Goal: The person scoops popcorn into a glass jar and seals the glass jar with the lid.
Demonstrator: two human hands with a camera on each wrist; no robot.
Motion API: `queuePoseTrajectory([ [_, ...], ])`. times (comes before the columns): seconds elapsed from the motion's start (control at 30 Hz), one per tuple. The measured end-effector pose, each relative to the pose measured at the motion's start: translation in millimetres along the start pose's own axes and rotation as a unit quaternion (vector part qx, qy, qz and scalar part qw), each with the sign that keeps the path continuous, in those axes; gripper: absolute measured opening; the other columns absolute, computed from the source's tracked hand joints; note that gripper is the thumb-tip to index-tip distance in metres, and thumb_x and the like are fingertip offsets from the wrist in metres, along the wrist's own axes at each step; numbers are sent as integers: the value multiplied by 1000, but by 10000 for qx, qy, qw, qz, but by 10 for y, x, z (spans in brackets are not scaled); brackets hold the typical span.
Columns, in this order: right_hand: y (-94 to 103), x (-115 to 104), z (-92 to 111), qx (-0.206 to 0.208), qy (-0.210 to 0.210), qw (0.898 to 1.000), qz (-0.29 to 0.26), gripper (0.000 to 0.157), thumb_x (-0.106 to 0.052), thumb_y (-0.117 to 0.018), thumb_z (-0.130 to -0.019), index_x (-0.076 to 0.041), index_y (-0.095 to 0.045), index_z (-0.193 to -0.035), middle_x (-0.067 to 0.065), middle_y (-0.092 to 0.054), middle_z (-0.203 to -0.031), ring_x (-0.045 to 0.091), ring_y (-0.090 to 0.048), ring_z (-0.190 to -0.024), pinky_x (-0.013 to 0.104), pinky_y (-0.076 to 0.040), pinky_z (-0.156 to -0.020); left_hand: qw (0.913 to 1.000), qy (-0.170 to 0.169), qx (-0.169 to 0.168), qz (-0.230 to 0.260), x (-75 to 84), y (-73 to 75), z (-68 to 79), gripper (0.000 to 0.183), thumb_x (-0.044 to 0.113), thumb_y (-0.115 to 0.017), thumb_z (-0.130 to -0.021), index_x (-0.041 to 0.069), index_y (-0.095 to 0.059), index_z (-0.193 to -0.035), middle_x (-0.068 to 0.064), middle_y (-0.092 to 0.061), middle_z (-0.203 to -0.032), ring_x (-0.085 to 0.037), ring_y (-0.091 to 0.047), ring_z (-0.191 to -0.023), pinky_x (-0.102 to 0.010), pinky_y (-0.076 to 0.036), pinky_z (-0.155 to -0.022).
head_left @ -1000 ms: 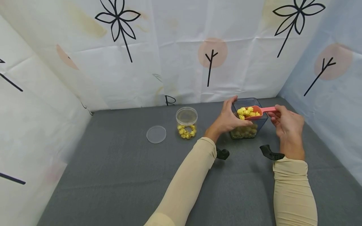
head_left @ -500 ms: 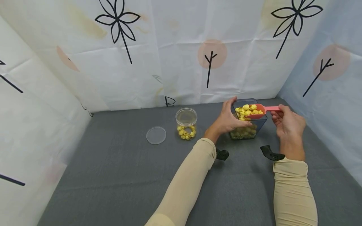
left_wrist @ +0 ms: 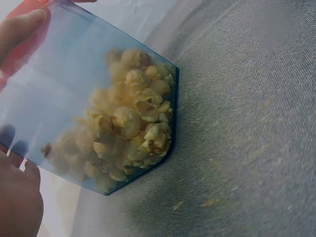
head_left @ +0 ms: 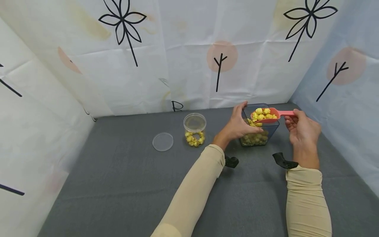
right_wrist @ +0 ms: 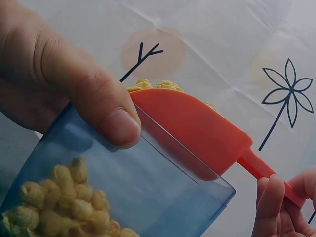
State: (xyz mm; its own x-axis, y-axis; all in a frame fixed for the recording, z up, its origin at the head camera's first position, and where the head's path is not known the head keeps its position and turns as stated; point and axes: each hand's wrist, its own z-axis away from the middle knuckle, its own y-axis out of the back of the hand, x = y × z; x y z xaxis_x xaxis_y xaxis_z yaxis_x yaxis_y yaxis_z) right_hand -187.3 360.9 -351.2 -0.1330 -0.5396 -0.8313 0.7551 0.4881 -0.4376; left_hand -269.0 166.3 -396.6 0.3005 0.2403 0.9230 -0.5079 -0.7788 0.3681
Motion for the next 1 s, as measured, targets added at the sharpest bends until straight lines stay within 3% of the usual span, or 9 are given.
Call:
queuePoseTrajectory([
  [0.17, -18, 4, 30, -111, 7, 9999, -125, 19, -22, -81, -89, -6, -75, -99, 4, -72, -74, 13, -66, -57, 19, -55, -54, 9994, 174, -34, -313, 33, 34, 17, 118, 39, -91, -76, 36, -12, -164, 4, -17, -169, -19, -30, -154, -44, -42, -118],
  [0.43, -58, 4, 67, -120, 124, 9997, -176, 20, -22, -82, -88, -6, -75, -99, 4, -72, -77, 13, -67, -59, 19, -56, -56, 9969, 134, 45, -776, 97, 78, 73, 125, 47, -91, -74, 37, -4, -164, 3, -13, -172, -20, -26, -156, -49, -41, -119],
  [1.0, -176, -152, 211, -415, 399, 9966, -598, 24, -15, -84, -86, -1, -73, -102, 8, -73, -79, 16, -66, -58, 21, -57, -57, 9981, -67, 271, -557, 283, 307, 174, 123, 48, -89, -75, 41, -3, -163, 4, -14, -170, -21, -28, -155, -52, -41, -117],
])
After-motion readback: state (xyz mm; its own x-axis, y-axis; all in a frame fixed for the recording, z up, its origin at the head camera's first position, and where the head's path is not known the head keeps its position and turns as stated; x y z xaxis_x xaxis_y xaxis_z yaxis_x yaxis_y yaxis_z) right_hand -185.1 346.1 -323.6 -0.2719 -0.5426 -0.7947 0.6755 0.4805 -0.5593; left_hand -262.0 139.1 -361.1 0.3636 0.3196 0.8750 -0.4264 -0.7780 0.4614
